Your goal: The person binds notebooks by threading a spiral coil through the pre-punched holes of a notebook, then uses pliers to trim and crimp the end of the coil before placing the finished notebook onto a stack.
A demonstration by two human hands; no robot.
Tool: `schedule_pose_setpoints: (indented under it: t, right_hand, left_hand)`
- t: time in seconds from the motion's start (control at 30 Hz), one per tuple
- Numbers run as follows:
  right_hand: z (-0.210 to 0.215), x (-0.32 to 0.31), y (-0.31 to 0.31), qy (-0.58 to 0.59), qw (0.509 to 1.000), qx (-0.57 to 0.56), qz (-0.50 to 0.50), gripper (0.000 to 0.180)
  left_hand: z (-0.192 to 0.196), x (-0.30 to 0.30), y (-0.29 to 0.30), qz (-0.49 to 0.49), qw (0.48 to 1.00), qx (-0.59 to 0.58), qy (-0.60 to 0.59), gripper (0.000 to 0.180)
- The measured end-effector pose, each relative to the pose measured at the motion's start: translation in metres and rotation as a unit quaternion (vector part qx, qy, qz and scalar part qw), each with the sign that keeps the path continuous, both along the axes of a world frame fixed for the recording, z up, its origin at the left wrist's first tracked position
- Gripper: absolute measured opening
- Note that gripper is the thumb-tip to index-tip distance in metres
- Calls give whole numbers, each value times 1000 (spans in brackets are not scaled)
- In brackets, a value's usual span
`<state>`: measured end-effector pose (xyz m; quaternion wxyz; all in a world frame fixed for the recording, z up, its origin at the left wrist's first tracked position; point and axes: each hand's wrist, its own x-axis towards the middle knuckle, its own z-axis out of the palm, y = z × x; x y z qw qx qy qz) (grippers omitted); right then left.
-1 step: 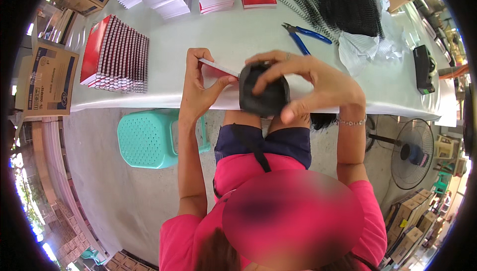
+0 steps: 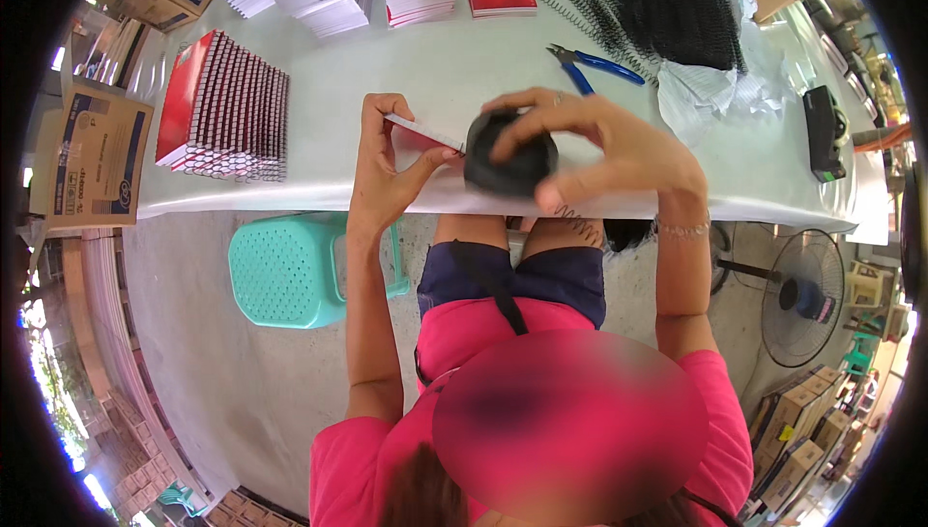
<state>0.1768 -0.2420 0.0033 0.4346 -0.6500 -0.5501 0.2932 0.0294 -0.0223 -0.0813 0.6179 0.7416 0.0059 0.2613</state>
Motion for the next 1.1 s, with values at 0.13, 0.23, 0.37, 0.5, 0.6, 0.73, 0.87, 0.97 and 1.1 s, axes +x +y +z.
schedule_pose_setpoints:
  t: [0.13, 0.23, 0.37, 0.5, 0.6, 0.73, 0.87, 0.97, 1.1]
  right_hand:
    - [-14, 10, 0, 186, 978, -59, -68, 69]
    - [-14, 0, -5, 263, 965, 14, -12, 63]
    - [-6, 0, -4, 161, 986, 37, 26, 57]
    - [-1, -12, -3, 158, 985, 67, 23, 51]
    - [3, -19, -1, 99, 993, 60, 35, 46]
    - [-19, -1, 8, 121, 991, -25, -61, 59]
    - [-5, -17, 3, 113, 989, 84, -42, 46]
    - [1, -18, 5, 45, 997, 67, 21, 45]
    - [-5, -20, 9, 229, 972, 55, -7, 46]
  left_hand:
    - [-4, -2, 1, 15, 1000, -3, 10, 57]
    - [0, -2, -3, 15, 1000, -20, 11, 57]
    - [-1, 1, -3, 9, 1000, -10, -4, 57]
    - [-1, -3, -5, 9, 999, -42, 21, 56]
    - [-4, -4, -7, -9, 998, -48, 30, 56]
    - [-7, -5, -10, -5, 1000, 20, 5, 60]
    - [-8, 0, -7, -23, 998, -55, 8, 67]
    - [-14, 1, -9, -19, 999, -44, 1, 68]
    - [-8, 3, -9, -15, 999, -29, -23, 70]
